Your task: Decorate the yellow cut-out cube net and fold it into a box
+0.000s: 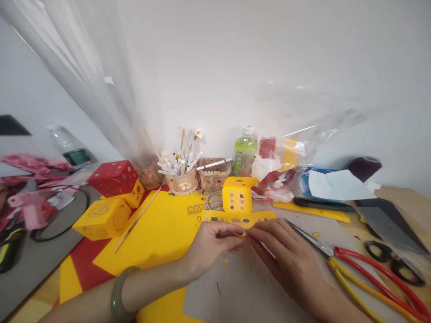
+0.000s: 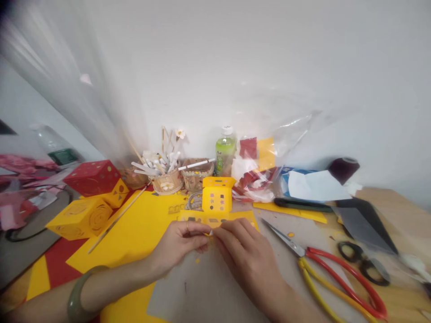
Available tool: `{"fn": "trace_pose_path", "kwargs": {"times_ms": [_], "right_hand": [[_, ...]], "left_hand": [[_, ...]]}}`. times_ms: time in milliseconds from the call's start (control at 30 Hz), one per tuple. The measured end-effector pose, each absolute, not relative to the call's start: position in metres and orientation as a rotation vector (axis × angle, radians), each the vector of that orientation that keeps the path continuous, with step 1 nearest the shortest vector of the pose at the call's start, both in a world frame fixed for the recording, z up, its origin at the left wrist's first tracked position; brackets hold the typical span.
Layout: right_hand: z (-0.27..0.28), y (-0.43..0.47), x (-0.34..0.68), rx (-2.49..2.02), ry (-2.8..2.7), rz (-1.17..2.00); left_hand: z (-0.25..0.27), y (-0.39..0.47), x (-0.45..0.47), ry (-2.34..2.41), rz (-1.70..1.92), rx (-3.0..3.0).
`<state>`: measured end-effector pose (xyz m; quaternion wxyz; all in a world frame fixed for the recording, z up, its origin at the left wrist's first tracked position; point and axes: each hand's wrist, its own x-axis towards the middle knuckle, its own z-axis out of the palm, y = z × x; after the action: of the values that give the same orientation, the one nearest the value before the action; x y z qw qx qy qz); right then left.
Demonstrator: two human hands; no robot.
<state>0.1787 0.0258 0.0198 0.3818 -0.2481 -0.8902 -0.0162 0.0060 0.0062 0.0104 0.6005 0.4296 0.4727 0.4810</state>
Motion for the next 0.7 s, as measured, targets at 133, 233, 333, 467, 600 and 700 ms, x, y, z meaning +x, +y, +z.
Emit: {"fn": "trace_pose_path", "kwargs": {"times_ms": [133,233,333,467,600,700], "right_hand": [[0.022,0.025,0.177,-0.624,-2.305,-0.024],[0.022,0.024,0.178,-0.593,-2.348,-0.056],[0.024,0.022,0.177,-0.582,-2.348,-0.071],[0.025,0.023,0.174,-0.623,-2.283,0.091],[0.028,0.028,0.175,-0.749,-2.241,0.455],[0.031,0.033,0.177,-0.976,-2.197,0.71]], "left_hand": [[0.009,0.005,0.008,1.098,1.131,0.984],[0.009,0.004,0.008,1.116,1.138,1.016],[0.01,0.003,0.009,1.132,1.145,1.053],[0.011,0.002,0.01,1.164,1.139,1.046],[0.011,0.004,0.009,1.149,1.137,1.013],[0.012,0.006,0.006,1.137,1.13,1.0]]}}
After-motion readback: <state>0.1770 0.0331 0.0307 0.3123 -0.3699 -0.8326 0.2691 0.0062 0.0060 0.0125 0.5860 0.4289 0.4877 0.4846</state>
